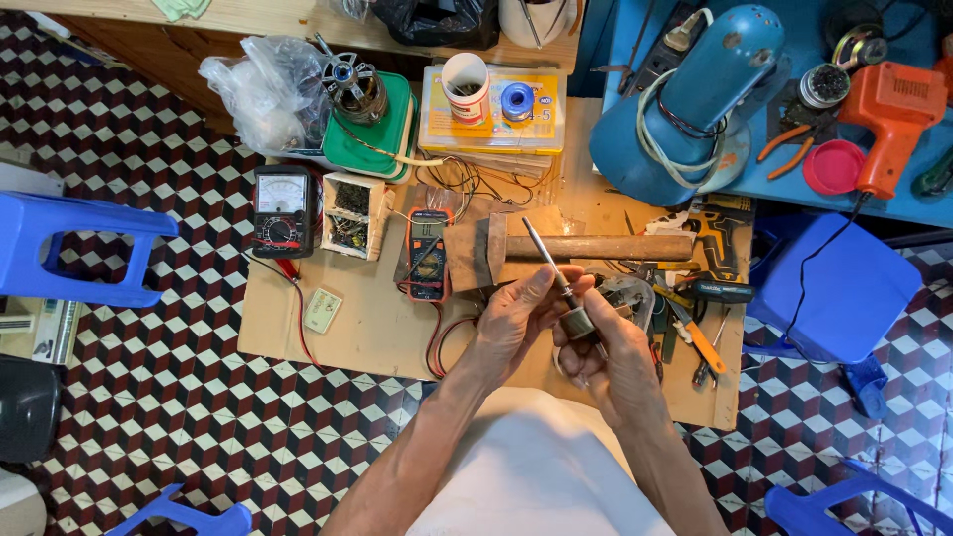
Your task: The person uses a hammer and punch to drive a metal pin into a small cylindrical component on a workbench. They repeatedly position the pin, strike it with the hammer, and inspect the fit, working over a wooden block and anvil-like support.
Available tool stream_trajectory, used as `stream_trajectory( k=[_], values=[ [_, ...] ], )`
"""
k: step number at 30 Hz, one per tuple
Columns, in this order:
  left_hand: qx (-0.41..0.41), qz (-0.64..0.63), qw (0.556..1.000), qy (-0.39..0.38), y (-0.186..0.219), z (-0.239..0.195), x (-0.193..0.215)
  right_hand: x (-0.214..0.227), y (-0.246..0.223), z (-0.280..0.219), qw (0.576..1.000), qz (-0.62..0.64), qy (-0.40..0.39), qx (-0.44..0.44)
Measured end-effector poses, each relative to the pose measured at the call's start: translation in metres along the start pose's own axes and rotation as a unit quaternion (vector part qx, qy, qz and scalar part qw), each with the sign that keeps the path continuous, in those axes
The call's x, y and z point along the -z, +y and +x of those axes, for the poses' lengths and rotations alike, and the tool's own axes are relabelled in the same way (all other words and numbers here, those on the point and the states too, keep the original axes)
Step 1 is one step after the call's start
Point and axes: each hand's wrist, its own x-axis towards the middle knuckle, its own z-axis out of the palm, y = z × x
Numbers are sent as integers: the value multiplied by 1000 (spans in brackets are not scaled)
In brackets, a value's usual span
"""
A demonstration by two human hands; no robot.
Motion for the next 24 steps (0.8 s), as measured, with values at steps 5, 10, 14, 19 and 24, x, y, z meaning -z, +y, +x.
stream_trajectory(
  k=[5,10,14,19,24],
  values=[
    [6,14,999,-28,3,-9,-4,1,-8,-2,997,49,25,-47],
    [-3,51,999,-13,-1,-6,0,3,-7,-3,998,43,12,-32],
    [-34,45,998,22,-8,-2,3,8,0,-3,993,-95,-41,56],
    [-31,51,992,112,-7,2,8,7,8,-7,964,-244,11,104],
    [-77,36,979,185,4,4,7,2,12,-19,881,-446,84,131]
  ],
)
